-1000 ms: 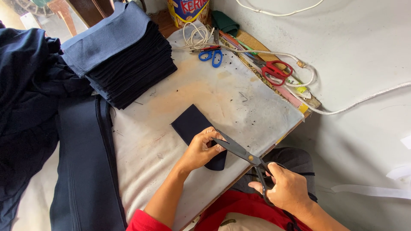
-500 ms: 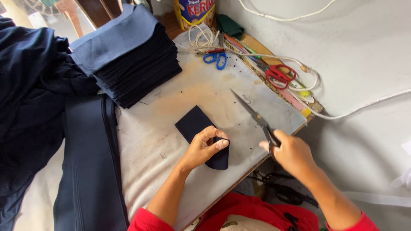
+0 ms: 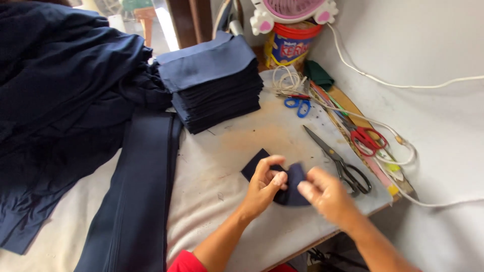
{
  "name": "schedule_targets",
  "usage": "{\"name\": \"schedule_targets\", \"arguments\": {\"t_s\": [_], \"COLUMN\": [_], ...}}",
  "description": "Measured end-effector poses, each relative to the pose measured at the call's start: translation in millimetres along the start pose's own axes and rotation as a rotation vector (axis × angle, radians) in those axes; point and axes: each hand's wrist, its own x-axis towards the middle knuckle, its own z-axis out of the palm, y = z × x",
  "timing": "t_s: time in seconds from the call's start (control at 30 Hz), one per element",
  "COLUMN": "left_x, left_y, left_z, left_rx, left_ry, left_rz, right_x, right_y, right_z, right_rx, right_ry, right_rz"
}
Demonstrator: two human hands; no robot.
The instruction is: Trimming and cutting small rectangular pieces of dark blue fabric using scissors on a workbench.
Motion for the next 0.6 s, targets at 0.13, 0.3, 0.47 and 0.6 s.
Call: {"name": "schedule_targets", "arguments": {"t_s": [0.13,0.3,0.47,0.6], "left_x": [9.4,23.2,27.6,27.4], "left_y": [-7.9,-46.9,-50.3,-38.5], "left_z": [-3.6,-11.5,-15.3,-15.1], "left_rx": [0.104,0.265,0.500,0.499], "left_ry": [0.344,0.384,0.214,0.158], "left_rz": [-0.105,-0.064,-0.082,-0.166], "right_x": [42.5,99.2,154.8,201.2], "right_y": [-60.5,-155.9,-251.1,-303.0], "right_z": [-43.3,-56.5,-46.9,-39.4], "right_rx": [0.017,0.069,0.247,0.548], "right_ry": [0.212,0.235,0.175,0.169], "right_rz": [-0.042,-0.259,-0.539,-0.447]}}
